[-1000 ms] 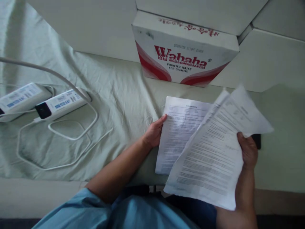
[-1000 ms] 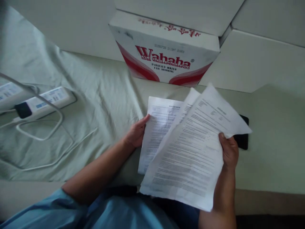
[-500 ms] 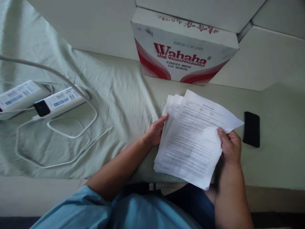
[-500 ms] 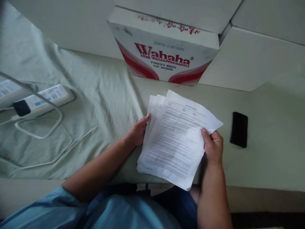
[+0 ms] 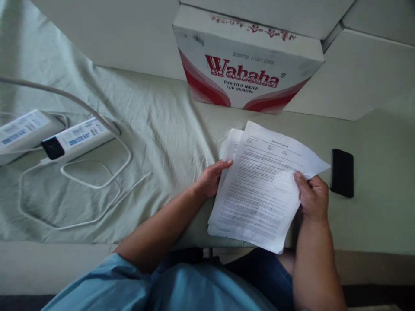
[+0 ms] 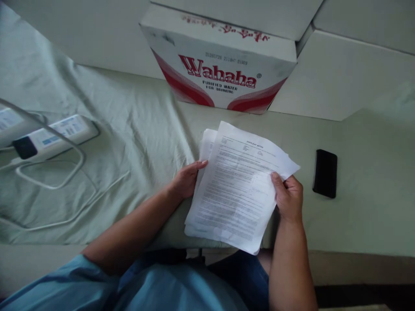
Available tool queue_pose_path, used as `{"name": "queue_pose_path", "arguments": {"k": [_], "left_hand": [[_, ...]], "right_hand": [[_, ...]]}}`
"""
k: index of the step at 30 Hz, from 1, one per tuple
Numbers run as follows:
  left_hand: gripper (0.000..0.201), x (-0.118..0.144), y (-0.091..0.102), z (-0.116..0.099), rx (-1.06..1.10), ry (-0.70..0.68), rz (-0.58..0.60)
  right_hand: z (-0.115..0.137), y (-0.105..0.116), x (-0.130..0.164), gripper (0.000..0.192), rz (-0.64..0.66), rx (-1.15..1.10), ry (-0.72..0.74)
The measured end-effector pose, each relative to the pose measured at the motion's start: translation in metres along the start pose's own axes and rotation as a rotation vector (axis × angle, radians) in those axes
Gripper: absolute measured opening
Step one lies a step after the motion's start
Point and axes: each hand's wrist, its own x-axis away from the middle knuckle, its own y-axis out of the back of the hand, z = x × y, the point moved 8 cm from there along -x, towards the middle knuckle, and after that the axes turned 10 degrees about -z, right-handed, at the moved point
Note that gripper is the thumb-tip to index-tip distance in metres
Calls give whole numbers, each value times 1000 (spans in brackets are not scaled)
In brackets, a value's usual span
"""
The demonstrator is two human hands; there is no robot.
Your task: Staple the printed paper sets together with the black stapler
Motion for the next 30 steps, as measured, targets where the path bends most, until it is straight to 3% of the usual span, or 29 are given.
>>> {"name": "queue_pose_path", "arguments": {"k": [12, 30], "left_hand": [[46, -2, 5, 7, 116, 75, 2], [42, -2, 9, 7, 148, 81, -42]], "right_hand": [[4, -3, 2, 43, 18, 24, -9], [0, -1, 2, 40, 52, 49, 6]]}}
